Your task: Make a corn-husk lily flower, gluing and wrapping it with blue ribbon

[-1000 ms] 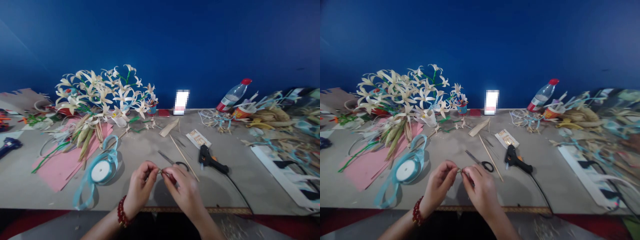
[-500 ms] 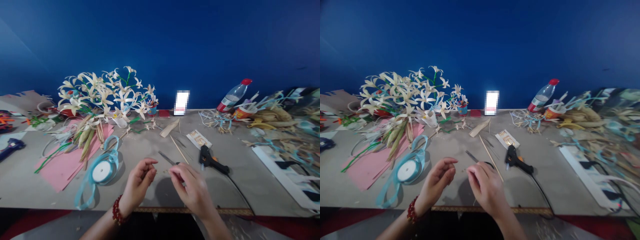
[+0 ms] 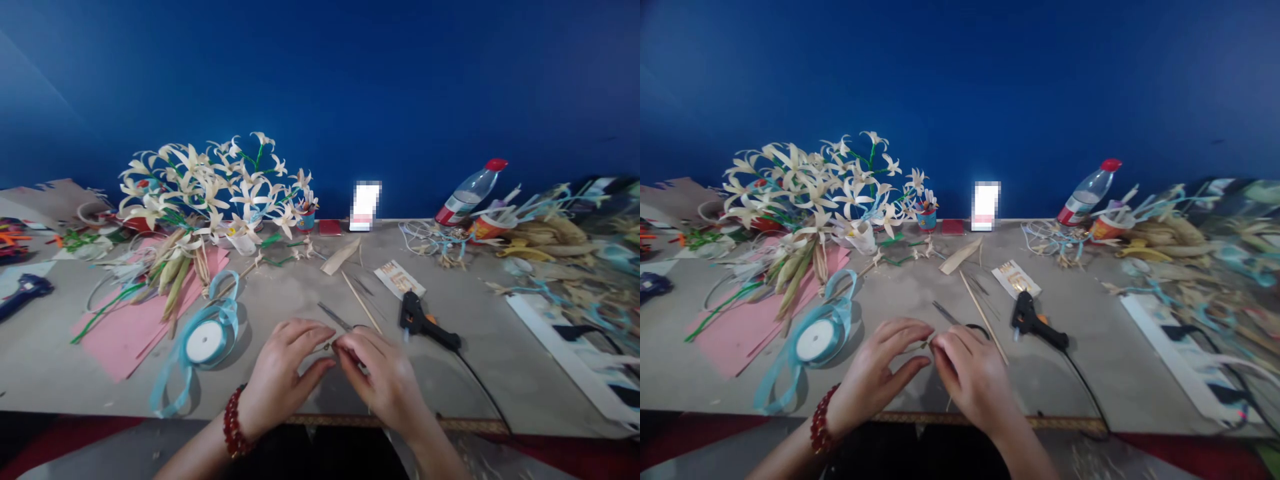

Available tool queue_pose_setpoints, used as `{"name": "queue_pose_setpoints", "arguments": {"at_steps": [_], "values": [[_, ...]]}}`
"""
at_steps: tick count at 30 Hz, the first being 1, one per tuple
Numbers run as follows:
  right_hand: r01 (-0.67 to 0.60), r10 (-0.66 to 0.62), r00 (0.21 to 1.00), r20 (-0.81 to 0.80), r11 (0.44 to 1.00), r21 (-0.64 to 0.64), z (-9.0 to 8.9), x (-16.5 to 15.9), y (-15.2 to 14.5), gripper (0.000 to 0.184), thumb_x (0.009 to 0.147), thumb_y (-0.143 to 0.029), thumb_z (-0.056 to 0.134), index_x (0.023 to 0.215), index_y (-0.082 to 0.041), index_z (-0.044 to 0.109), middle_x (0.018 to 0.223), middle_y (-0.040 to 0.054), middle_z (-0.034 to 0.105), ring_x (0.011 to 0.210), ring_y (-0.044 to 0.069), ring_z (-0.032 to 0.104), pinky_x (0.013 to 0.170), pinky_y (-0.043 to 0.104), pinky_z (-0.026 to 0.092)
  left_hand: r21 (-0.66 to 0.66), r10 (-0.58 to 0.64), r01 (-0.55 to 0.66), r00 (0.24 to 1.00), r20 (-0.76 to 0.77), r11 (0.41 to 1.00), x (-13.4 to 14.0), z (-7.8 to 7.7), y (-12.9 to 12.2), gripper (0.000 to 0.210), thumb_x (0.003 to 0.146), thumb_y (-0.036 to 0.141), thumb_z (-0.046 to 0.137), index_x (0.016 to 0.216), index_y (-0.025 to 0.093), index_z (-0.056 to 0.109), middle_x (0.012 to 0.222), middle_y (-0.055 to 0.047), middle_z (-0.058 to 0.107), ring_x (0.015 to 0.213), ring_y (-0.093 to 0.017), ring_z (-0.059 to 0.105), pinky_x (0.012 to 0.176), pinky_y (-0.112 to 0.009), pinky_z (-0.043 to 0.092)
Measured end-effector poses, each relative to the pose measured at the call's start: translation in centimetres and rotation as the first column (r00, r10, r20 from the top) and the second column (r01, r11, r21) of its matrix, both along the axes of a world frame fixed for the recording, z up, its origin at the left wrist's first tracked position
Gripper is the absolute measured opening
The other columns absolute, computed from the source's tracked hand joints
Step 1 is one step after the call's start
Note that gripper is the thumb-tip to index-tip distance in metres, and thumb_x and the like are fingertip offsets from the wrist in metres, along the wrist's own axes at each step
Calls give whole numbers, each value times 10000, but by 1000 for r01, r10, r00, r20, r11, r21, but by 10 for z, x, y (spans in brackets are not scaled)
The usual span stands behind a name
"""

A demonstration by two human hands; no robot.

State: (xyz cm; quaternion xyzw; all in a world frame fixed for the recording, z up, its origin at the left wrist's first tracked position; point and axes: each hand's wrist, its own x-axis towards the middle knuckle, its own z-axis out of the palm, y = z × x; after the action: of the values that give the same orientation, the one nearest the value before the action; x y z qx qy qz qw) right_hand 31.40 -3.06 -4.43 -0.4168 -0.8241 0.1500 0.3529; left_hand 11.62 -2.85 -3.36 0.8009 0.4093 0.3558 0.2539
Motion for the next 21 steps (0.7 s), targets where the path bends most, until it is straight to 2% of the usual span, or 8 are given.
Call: {"name": "queue_pose_setpoints", "arguments": {"at_steps": [3,6,10,17,21], "values": [[-13,13,1000,0,1000,16,0,-1,0,124,956,-116,491,932,-197,582,796,48,625,740,190,589,661,283,440,-30,9,-6,995,100,1000,6,-2,1,142,910,158,611,1023,216,673,933,-33,744,908,-175,676,856,-298,503],[-23,23,1000,-7,1000,10,1,-2,-1,125,962,-118,492,917,-194,582,786,46,619,734,187,584,658,282,437,-87,52,-38,985,166,995,9,-5,0,94,889,144,635,947,203,680,882,-28,742,849,-159,683,792,-259,516],[-25,25,1000,-14,1000,14,2,-1,-3,117,961,-118,507,908,-194,579,777,41,609,725,183,573,659,285,432,-126,87,-66,981,171,990,7,-6,-2,79,863,123,644,892,192,668,820,-20,721,770,-144,679,726,-228,520],[-32,33,999,-20,999,30,2,3,0,98,947,-118,522,930,-200,571,768,33,603,713,182,574,655,294,437,-77,172,-164,979,112,983,1,-6,-6,58,866,164,642,820,199,644,789,-28,714,779,-165,678,709,-242,519],[-32,33,999,-20,998,45,1,4,1,102,942,-113,525,929,-203,571,764,34,606,704,181,571,647,296,439,-5,190,-190,978,90,982,2,-5,-9,99,854,121,623,795,196,599,737,-14,666,707,-151,631,685,-255,499]]}}
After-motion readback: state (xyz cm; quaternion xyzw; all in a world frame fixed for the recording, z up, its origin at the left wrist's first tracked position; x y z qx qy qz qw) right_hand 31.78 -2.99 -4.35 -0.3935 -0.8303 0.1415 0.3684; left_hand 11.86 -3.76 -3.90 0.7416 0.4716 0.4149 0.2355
